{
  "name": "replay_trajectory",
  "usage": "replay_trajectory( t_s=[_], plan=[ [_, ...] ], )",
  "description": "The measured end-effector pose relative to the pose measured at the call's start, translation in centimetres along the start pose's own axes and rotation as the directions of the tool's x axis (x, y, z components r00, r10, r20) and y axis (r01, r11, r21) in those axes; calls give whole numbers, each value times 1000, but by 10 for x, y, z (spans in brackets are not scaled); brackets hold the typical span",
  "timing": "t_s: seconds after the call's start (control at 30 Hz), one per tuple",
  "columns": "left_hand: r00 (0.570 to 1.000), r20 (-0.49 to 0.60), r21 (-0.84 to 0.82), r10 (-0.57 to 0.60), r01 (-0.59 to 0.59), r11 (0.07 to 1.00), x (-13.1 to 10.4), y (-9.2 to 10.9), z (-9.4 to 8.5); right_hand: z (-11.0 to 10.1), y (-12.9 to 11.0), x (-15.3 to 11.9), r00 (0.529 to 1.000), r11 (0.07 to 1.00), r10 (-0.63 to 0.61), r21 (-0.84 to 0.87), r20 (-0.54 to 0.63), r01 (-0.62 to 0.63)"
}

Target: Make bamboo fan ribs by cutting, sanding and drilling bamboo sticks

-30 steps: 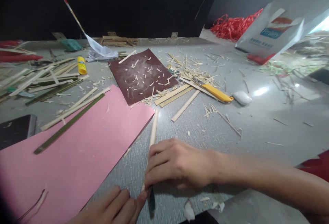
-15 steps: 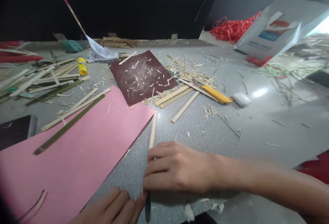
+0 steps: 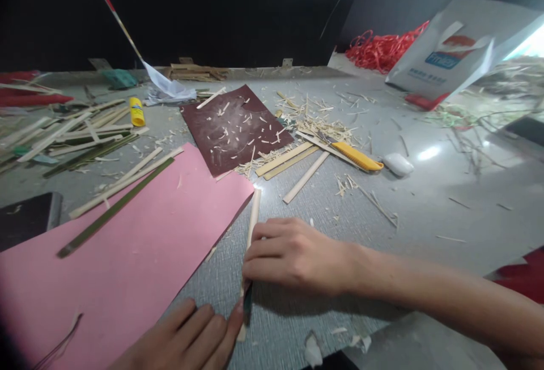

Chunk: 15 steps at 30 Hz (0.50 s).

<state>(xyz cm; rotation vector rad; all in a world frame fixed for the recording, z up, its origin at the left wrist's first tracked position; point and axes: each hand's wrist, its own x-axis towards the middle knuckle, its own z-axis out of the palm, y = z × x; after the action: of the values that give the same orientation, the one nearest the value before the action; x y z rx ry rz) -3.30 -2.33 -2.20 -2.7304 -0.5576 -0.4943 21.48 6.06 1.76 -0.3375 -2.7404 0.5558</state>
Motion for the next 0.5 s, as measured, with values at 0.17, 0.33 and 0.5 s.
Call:
replay_trajectory(
  t_s=[0.17,0.33,0.5],
  plan=[
    [999,-29,23,39,-38,999,1,0,8,1,-1,-1,1000,1000,-22,-2,18,22],
    [997,-13,35,82,-81,996,-3,2,7,-3,16,-5,995,991,29,-124,-92,-40],
    [991,11,26,134,-135,991,-6,1,5,-8,10,-3,999,989,-34,-147,2,34]
  ],
)
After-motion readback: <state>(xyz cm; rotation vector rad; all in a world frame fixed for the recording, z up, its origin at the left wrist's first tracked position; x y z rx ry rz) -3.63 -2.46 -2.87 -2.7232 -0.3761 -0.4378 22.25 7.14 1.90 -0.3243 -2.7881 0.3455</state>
